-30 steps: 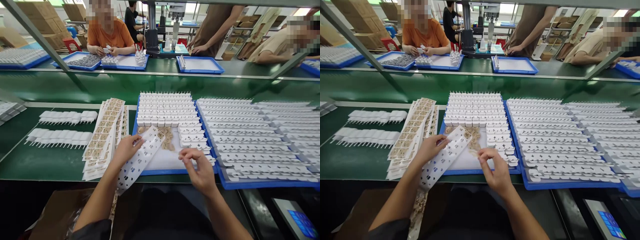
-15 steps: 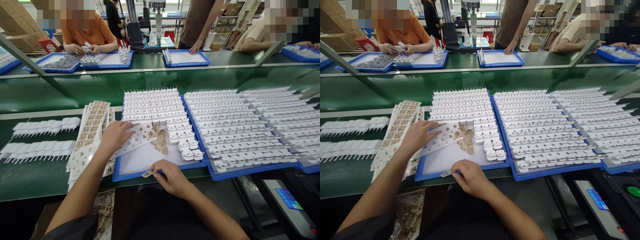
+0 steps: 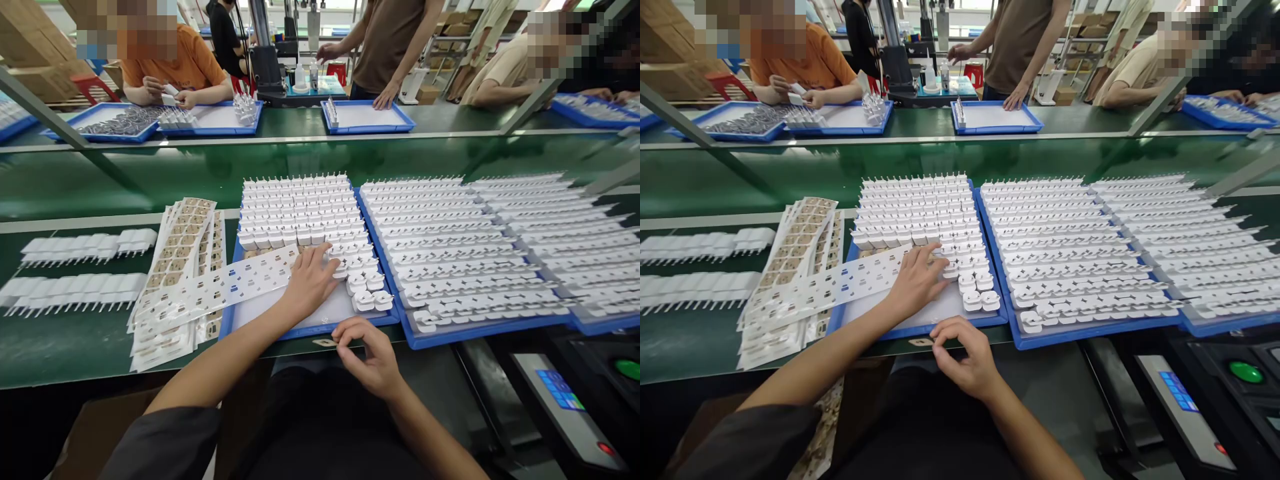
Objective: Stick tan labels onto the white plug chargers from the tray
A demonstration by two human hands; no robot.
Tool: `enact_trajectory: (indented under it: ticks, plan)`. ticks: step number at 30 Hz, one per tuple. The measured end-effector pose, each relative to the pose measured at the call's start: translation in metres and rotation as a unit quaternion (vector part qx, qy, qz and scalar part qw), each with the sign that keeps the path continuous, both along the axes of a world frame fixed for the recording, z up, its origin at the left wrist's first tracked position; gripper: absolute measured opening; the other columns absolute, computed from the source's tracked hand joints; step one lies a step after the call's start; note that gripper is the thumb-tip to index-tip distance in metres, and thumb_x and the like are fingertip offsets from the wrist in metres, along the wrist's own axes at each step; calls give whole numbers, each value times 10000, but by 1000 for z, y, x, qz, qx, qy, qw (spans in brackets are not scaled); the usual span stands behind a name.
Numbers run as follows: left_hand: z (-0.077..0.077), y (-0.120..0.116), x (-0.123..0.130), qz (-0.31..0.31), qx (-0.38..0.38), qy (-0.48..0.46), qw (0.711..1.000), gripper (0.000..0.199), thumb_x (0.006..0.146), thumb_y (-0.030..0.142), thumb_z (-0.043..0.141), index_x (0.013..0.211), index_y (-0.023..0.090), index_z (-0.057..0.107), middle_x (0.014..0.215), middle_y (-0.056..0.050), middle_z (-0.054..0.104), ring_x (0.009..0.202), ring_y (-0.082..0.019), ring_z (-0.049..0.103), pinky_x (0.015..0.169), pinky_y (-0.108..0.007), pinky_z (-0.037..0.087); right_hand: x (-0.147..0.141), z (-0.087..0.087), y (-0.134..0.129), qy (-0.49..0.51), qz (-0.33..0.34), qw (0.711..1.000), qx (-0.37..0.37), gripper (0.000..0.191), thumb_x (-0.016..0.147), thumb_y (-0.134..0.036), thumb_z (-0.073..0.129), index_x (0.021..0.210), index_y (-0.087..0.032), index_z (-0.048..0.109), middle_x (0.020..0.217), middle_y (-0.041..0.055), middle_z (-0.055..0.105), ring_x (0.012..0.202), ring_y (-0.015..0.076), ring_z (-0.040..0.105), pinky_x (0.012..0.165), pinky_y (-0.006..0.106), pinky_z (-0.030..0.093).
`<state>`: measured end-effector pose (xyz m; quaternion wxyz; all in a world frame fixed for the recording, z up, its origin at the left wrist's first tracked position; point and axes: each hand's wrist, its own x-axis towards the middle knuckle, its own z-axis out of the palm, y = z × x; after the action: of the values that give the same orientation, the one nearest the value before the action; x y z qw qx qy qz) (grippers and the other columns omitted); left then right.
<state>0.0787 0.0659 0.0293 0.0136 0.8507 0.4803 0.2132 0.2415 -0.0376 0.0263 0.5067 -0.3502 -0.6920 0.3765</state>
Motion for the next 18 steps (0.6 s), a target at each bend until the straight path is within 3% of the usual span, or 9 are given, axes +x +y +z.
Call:
enact_trajectory:
  ticks: [6,8,10,12,14,16,18]
  plan:
    - [-2,-7,0,-34,-3,-30,999,202,886,137,580,1078,194,607,1357,-132,594,1237,-332,493,979,-484,416,-2,-9,2,29,-29,999,-33,54,882,-181,622,835,-205,632,809,48,699,768,189,680,717,326,555]
    - [3,-13,-9,-49,-35,-108,992,173,895,140,566,1050,208,599,1235,-100,669,1231,-297,526,1017,-472,413,-2,-7,3,33,-31,999,-29,54,889,-191,620,838,-203,633,805,49,699,768,189,682,713,326,557]
    - [5,-22,-22,-26,-93,-240,966,164,876,213,630,1032,216,577,1170,-92,684,1184,-267,579,1019,-439,442,0,-5,4,38,-39,998,-29,57,894,-188,621,840,-204,635,796,46,697,764,188,685,705,319,557]
    - [4,-32,-36,26,-164,-406,899,280,814,307,723,1003,218,535,1146,-86,667,1097,-237,629,946,-382,501,2,-3,5,45,-50,997,-35,59,893,-179,629,842,-207,636,784,38,692,753,182,684,693,308,555]
    - [-1,-41,-47,72,-234,-551,798,394,754,357,775,1000,224,498,1063,-51,653,994,-198,655,855,-320,529,1,-3,6,48,-54,996,-44,53,888,-182,642,843,-210,637,778,34,690,742,176,679,682,298,555]
    - [-8,-48,-53,97,-295,-643,701,462,720,369,793,1042,228,494,978,-18,644,916,-168,656,811,-289,530,-3,-4,8,40,-46,997,-56,43,890,-205,646,848,-209,641,774,36,692,735,174,675,674,295,555]
    - [-13,-51,-56,115,-334,-687,636,508,702,382,791,1096,233,507,973,-16,654,903,-164,655,812,-290,532,-11,-3,13,27,-29,997,-69,45,900,-234,638,866,-207,652,773,38,696,723,172,670,672,297,555]
